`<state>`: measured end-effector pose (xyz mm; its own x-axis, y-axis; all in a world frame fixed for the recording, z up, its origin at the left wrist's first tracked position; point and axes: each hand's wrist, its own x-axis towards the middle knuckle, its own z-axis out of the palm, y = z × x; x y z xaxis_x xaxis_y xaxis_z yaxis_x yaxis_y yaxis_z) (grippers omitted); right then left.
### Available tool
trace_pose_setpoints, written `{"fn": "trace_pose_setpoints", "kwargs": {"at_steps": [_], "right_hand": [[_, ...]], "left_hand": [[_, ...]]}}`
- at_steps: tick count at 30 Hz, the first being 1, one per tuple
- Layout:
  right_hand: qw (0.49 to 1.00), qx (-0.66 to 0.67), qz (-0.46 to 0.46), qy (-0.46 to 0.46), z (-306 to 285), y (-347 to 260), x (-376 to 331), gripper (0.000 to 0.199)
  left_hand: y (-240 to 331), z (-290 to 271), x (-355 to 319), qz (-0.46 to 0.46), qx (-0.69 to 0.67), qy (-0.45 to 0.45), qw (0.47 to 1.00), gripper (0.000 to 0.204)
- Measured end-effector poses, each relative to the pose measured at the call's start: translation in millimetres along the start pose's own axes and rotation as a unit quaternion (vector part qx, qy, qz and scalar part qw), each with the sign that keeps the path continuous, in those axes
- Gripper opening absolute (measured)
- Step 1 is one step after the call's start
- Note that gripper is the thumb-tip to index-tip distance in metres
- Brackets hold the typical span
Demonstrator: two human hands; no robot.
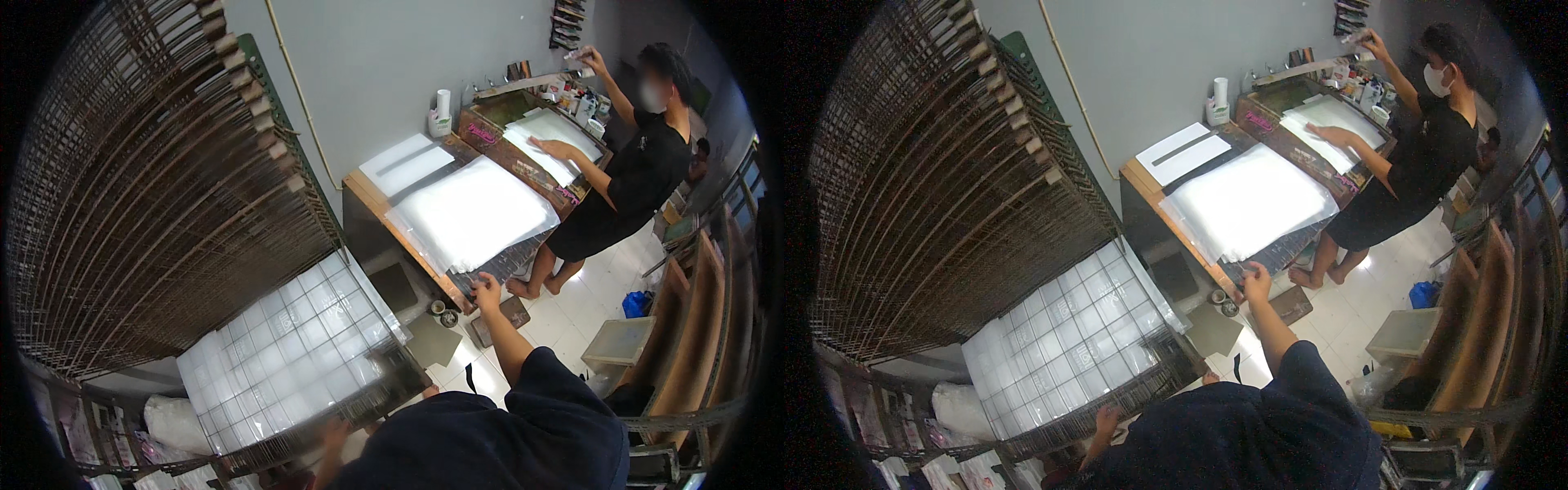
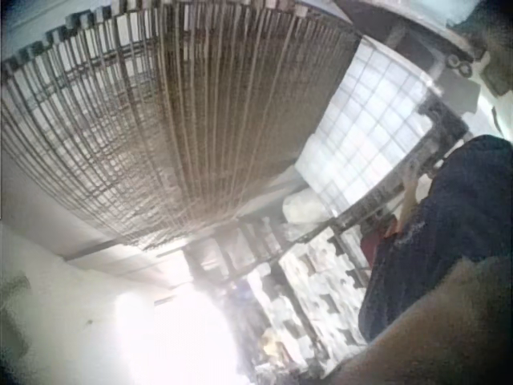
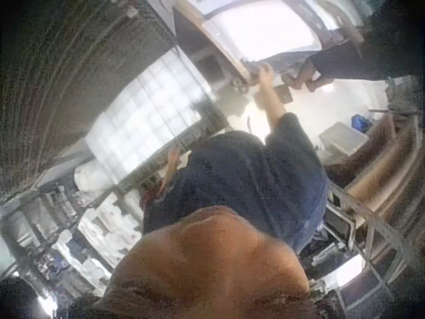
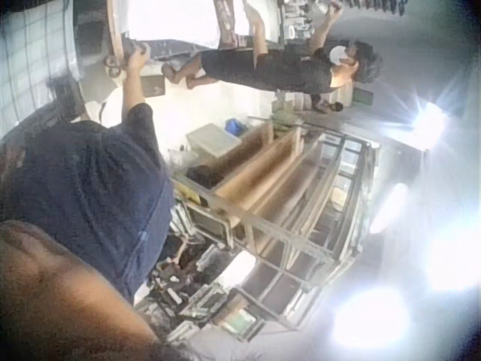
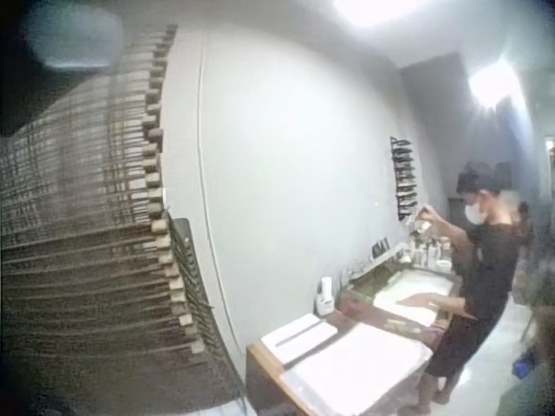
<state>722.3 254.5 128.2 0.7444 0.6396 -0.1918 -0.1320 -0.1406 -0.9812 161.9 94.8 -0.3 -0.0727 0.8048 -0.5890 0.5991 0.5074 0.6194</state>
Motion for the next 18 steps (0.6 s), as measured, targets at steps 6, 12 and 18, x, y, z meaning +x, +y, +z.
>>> {"fn": "trace_pose_setpoints", "kwargs": {"at_steps": [6, 12, 18], "right_hand": [[0.991, 0.108, 0.076, 0.004, -5, -34, 34, 0.036], [0.968, 0.238, 0.082, 0.015, -7, -64, 75, 0.045], [0.912, 0.407, 0.043, -0.03, 4, -77, 107, 0.069]], "left_hand": [[50, 0, -29, 0.034, 0.016, 0.037, 0.999, 0.047], [147, -13, -96, -0.082, -0.228, -0.09, 0.966, 0.037], [212, -18, -120, 0.097, -0.184, -0.334, 0.92, 0.024]]}}
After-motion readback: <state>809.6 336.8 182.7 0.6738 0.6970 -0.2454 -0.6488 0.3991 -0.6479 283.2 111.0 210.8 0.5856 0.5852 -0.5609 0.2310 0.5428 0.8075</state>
